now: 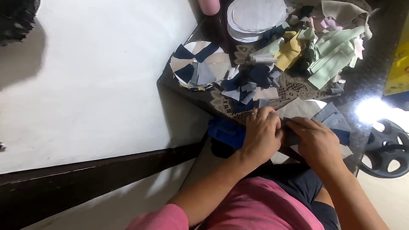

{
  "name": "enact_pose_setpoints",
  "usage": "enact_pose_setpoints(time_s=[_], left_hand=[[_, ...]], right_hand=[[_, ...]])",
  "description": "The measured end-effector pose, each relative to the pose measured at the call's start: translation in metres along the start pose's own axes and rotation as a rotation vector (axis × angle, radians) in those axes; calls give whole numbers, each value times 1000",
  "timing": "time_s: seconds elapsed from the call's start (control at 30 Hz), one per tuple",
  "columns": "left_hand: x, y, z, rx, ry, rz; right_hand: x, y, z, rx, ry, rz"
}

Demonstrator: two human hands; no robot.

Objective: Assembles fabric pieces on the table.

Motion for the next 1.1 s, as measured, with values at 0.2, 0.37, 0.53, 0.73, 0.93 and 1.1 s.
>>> enact_pose_setpoints(time_s=[0.2, 0.37, 0.53, 0.73, 0.93, 1.1], left_hand=[[-1, 2, 0, -34, 134, -123], [3, 9, 3, 9, 116, -118], [5, 10, 5, 49, 98, -126], [6, 11, 4, 34, 69, -120], [5, 12, 3, 28, 121, -143], [2, 9, 6, -7, 60, -33]], right_hand=[[2, -1, 1, -17, -20, -1], [2, -1, 1, -12, -16, 9], [3, -2, -2, 46, 17, 3], [4, -9, -19, 61, 136, 42], [-13, -22, -25, -124, 152, -71], [-35, -17, -35, -27, 217, -85]])
Point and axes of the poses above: each hand's wrist, its own x-axis towards the middle knuckle, its own y-axis out of the palm, z = x × y, the point moved 6 cm from there along x, towards the middle knuckle, and after that the axes turned 9 degrees about -x, right-handed, at the moved point
